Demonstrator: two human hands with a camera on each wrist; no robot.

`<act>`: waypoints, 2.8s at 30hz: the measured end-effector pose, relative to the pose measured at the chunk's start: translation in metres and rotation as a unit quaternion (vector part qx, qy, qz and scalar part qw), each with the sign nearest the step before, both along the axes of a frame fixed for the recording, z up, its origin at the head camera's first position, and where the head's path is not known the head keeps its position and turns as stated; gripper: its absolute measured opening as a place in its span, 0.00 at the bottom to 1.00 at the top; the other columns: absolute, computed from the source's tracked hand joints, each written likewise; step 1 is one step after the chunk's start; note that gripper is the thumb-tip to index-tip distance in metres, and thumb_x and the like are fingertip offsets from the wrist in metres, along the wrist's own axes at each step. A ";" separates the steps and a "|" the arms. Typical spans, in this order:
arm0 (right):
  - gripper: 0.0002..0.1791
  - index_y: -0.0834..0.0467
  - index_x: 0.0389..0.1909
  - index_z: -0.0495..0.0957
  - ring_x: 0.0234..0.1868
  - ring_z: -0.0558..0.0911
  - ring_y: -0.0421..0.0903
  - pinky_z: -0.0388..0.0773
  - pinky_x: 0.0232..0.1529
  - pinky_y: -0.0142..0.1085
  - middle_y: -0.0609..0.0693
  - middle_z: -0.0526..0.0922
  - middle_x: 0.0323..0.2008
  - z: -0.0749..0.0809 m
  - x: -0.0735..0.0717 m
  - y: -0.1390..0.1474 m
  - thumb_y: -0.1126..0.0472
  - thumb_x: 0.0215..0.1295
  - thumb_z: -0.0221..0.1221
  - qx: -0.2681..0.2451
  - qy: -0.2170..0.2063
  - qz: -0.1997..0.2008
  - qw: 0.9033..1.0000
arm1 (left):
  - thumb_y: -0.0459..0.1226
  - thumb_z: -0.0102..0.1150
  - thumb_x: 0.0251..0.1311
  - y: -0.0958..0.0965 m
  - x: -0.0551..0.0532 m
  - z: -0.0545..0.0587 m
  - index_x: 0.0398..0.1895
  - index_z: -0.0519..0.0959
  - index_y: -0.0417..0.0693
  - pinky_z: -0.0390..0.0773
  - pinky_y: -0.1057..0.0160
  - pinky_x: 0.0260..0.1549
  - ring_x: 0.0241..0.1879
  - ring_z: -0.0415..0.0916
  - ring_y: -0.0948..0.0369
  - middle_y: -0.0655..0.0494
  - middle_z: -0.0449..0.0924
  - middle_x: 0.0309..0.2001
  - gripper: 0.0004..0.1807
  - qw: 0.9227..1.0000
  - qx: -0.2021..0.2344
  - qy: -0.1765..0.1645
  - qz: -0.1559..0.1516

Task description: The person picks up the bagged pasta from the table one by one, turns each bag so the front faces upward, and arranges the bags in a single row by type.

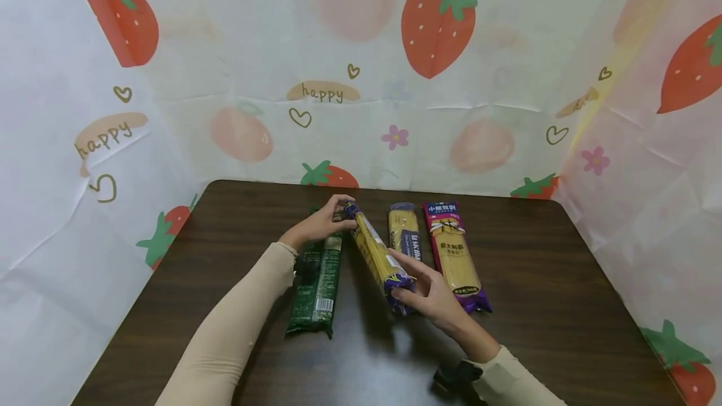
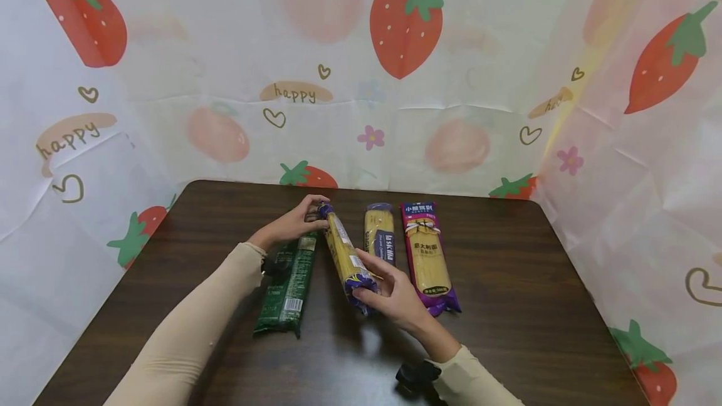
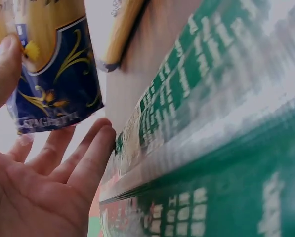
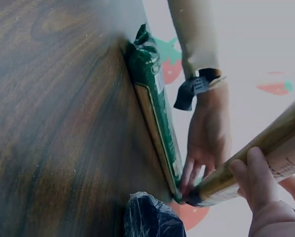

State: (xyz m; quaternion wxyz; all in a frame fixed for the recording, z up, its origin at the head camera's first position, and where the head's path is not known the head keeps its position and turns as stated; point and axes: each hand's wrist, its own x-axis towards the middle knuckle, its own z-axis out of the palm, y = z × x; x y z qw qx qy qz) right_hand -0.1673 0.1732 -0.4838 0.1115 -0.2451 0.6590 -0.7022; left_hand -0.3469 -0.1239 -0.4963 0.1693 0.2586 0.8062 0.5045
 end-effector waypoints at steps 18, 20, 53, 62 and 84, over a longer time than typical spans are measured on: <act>0.39 0.65 0.80 0.66 0.59 0.86 0.44 0.88 0.53 0.40 0.71 0.71 0.72 0.000 0.001 0.001 0.69 0.70 0.69 0.008 0.017 -0.023 1.000 | 0.44 0.61 0.80 0.007 0.003 0.002 0.88 0.49 0.50 0.75 0.37 0.68 0.83 0.50 0.41 0.36 0.48 0.84 0.43 0.995 0.054 -0.036 0.074; 0.40 0.66 0.80 0.65 0.61 0.86 0.44 0.87 0.55 0.40 0.71 0.68 0.74 -0.001 0.001 0.001 0.70 0.70 0.69 0.006 0.003 -0.019 1.000 | 0.43 0.62 0.80 0.008 0.004 0.003 0.88 0.49 0.49 0.76 0.38 0.66 0.82 0.52 0.40 0.37 0.49 0.84 0.43 0.993 0.080 -0.045 0.080; 0.48 0.62 0.86 0.54 0.74 0.75 0.55 0.80 0.64 0.35 0.71 0.65 0.77 -0.018 0.005 -0.017 0.68 0.72 0.69 0.016 0.001 -0.031 0.999 | 0.36 0.58 0.81 0.002 0.008 0.013 0.88 0.42 0.60 0.84 0.38 0.58 0.50 0.87 0.48 0.30 0.73 0.66 0.45 0.960 0.177 -0.211 0.048; 0.54 0.56 0.88 0.46 0.71 0.77 0.52 0.82 0.63 0.38 0.64 0.62 0.81 -0.020 0.005 -0.015 0.66 0.72 0.70 0.041 -0.023 0.037 0.998 | 0.35 0.62 0.78 0.006 0.010 0.013 0.87 0.46 0.60 0.87 0.44 0.51 0.47 0.87 0.48 0.28 0.74 0.66 0.45 0.966 0.163 -0.189 0.065; 0.61 0.60 0.88 0.44 0.62 0.83 0.61 0.86 0.57 0.47 0.69 0.75 0.69 -0.028 0.001 -0.032 0.71 0.63 0.75 0.222 -0.007 -0.068 0.973 | 0.39 0.67 0.76 0.025 0.011 0.009 0.88 0.49 0.55 0.85 0.44 0.54 0.59 0.82 0.39 0.29 0.71 0.69 0.47 0.982 0.094 -0.117 0.112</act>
